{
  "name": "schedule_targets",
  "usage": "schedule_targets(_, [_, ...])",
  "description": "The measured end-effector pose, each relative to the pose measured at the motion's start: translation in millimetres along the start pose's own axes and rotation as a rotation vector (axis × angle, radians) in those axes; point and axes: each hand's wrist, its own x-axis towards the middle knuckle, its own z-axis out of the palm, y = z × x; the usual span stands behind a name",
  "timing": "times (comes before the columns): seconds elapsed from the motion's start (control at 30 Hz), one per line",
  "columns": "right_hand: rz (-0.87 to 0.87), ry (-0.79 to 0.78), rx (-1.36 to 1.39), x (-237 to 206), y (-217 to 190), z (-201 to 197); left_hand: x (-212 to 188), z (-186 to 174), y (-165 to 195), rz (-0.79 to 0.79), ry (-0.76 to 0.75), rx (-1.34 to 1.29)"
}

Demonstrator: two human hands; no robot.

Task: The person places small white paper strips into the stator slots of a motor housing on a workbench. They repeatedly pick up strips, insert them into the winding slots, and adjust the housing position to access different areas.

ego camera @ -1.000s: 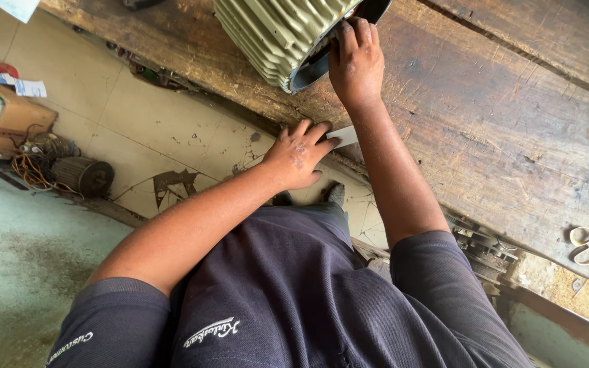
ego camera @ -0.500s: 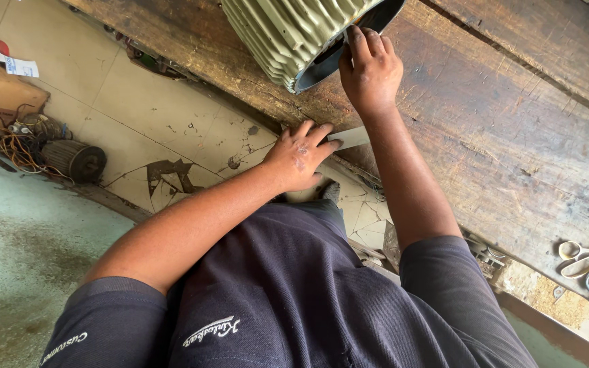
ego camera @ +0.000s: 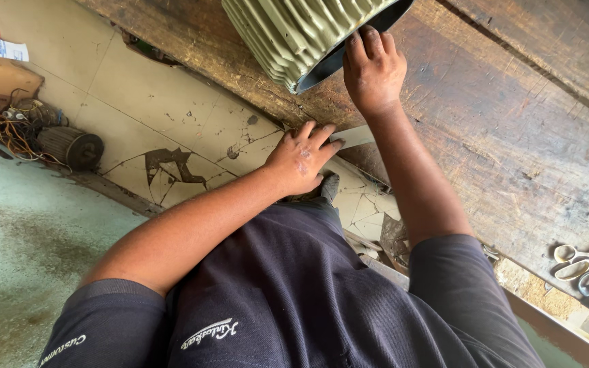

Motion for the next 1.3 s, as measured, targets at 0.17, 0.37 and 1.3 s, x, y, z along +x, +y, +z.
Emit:
schedule_targets(0.17, [-0.076, 0.008, -0.005, -2, 11, 7, 3, 9, -1, -0.003, 0.027, -0.01])
schedule_targets(0.37, [0.185, 0.04, 0.189, 11, -3, 3, -1, 5, -2, -0.017, -0.03, 0.003])
schedule_targets(1.3, [0.092, 0.014, 0.232, 8, 5, -2, 4, -6, 6, -0.043, 0.006, -0.103])
